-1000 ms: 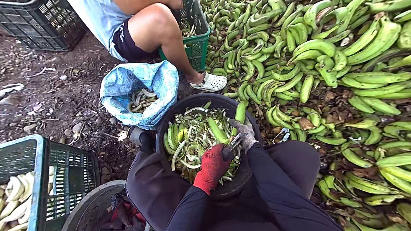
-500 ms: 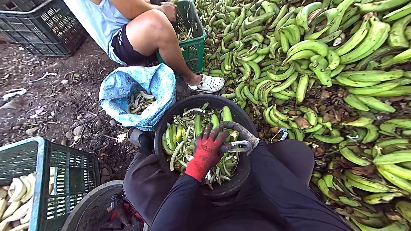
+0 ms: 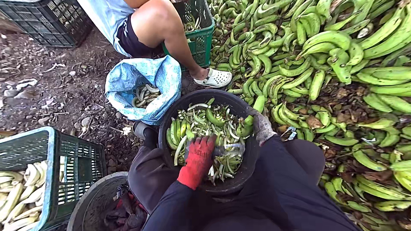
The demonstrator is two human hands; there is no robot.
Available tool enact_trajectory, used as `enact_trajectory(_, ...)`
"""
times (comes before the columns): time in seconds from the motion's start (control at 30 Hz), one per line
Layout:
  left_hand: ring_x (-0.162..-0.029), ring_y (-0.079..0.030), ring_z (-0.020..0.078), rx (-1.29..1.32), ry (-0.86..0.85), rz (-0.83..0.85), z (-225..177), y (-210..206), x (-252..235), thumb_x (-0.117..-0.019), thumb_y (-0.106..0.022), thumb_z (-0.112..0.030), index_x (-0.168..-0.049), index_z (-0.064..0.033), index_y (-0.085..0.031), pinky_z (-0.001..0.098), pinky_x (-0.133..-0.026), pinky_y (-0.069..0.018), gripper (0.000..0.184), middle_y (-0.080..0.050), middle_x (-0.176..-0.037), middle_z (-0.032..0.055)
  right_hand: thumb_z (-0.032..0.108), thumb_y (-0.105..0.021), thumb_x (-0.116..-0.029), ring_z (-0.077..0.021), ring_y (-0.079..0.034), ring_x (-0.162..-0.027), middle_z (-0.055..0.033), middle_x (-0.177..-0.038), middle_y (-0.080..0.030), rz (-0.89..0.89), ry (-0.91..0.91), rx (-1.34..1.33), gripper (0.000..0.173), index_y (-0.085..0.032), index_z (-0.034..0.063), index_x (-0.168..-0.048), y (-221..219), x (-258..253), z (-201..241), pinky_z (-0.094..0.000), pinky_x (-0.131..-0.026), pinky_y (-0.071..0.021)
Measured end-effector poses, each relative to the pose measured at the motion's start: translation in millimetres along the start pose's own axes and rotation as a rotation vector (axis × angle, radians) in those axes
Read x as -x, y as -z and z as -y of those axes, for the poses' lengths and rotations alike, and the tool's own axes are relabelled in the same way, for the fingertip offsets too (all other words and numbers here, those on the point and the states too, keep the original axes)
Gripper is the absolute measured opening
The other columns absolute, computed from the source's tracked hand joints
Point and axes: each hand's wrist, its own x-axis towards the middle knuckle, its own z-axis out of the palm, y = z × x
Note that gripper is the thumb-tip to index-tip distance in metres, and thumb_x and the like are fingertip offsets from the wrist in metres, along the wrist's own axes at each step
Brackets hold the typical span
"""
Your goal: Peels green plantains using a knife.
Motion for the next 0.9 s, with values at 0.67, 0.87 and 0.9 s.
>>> enact_trajectory(0.67,-0.105,-0.071,0.0243,0.519,0.345,0.246,-31.7,-9.2,26.2,-0.085,-0.076,-0.031,-0.138,-0.0142,-0.062,0.0504,-0.094,-0.0564,0.057,-0.073,-0.116,0.0083,0.029,-0.076,-0.0883,-0.0288,-0.069,-0.089,-0.0167,-0.11,-0.068,0.032,-0.018,-0.091,0.065,-0.048,0.0097,-0.144,-24.3,23.0,11.2,-0.0515,-0.077,-0.0588)
enact_trajectory(0.87,-0.096,-0.071,0.0172,0.867,0.293,-0.071,5.5,10.8,-14.1,-0.087,-0.077,-0.032,-0.131,-0.0056,-0.064,0.0421,-0.088,-0.0597,0.053,-0.073,-0.108,0.0089,0.06,-0.064,-0.0935,-0.0215,-0.07,-0.101,-0.0073,-0.117,-0.07,0.13,0.054,-0.285,0.071,-0.046,0.0174,-0.147,-10.9,11.6,22.7,-0.0439,-0.087,-0.0605)
enact_trajectory(0.9,-0.102,-0.069,0.0198,0.747,0.298,-0.083,12.7,10.3,-31.9,-0.0883,-0.076,-0.034,-0.136,-0.0097,-0.062,0.0445,-0.092,-0.058,0.055,-0.071,-0.116,0.0096,0.058,-0.069,-0.0906,-0.0225,-0.071,-0.101,-0.0075,-0.116,-0.07,0.149,0.027,-0.38,0.071,-0.048,0.018,-0.146,-14.1,16.9,19.8,-0.0449,-0.086,-0.0611)
